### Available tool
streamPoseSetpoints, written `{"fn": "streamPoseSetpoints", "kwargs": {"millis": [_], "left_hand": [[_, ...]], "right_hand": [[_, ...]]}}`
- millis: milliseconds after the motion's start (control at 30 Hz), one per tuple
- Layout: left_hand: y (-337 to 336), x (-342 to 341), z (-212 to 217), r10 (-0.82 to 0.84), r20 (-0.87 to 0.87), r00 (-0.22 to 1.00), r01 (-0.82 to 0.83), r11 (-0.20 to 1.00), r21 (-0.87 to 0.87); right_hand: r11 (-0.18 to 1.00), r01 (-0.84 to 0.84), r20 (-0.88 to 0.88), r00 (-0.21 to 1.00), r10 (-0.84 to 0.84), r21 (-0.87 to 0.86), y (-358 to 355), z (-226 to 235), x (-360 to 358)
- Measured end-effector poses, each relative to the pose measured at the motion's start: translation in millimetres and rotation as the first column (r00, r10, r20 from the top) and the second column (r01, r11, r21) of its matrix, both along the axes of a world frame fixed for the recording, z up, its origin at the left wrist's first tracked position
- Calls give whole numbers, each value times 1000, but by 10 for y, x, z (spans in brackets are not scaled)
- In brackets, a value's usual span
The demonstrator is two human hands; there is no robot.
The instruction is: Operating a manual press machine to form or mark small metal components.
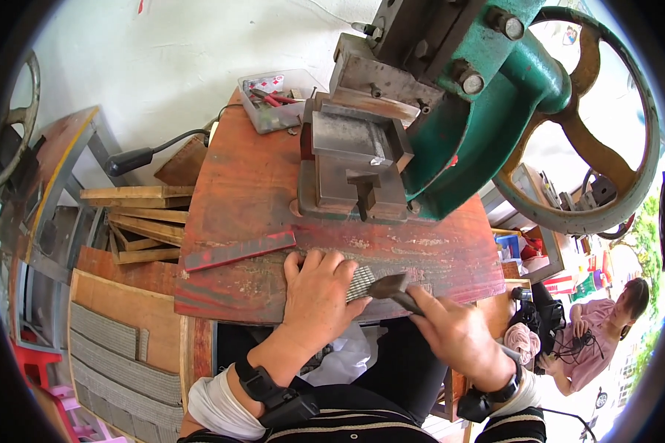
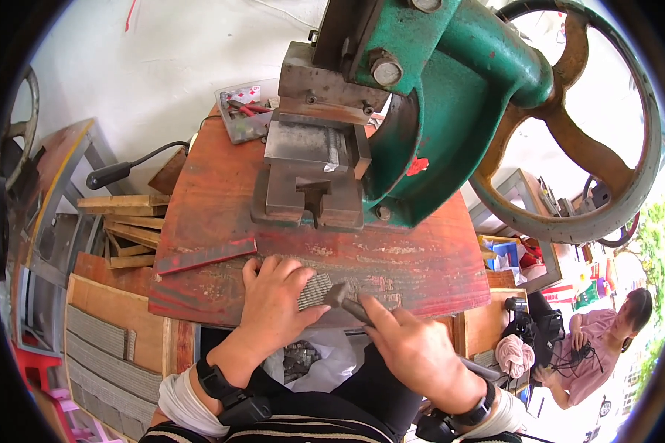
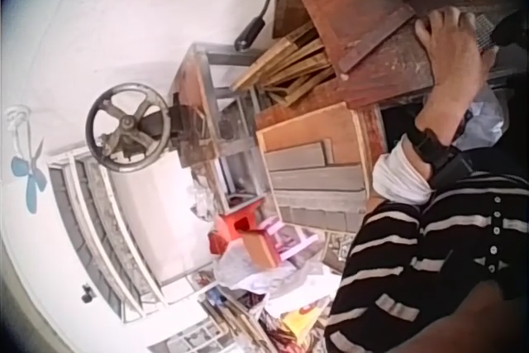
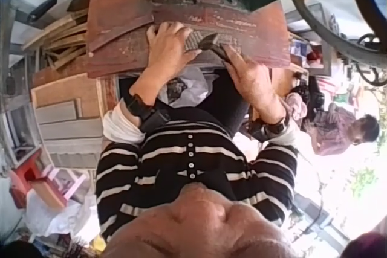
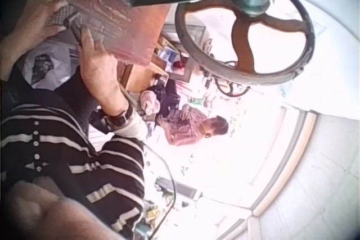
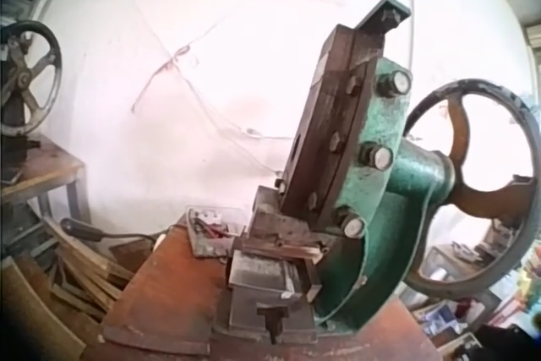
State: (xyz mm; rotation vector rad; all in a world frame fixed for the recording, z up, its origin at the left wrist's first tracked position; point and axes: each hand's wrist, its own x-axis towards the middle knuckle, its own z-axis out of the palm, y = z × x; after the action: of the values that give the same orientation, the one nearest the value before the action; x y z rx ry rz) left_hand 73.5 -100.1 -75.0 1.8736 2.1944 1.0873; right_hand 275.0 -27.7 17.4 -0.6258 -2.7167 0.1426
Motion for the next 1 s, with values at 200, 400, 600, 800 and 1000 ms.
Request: {"fn": "streamPoseSetpoints", "kwargs": {"millis": [200,400,600,800,1000], "left_hand": [[-5,-5,-31,15,-9,1000,-15,1000,11],[-2,16,19,9,-12,1000,-9,1000,19],[13,-7,7,0,-14,1000,0,999,34],[-4,5,-3,21,-14,1000,-21,999,50],[2,-2,-4,7,3,1000,-7,998,60]], "right_hand": [[999,-19,-155,988,14,-32,-34,92,-23],[991,4,-78,997,-14,-132,17,-93,-13],[977,44,22,999,-41,-208,76,-210,-51],[981,27,-87,995,-44,-192,96,-133,-42],[955,113,56,993,-102,-274,104,-183,-85]]}}
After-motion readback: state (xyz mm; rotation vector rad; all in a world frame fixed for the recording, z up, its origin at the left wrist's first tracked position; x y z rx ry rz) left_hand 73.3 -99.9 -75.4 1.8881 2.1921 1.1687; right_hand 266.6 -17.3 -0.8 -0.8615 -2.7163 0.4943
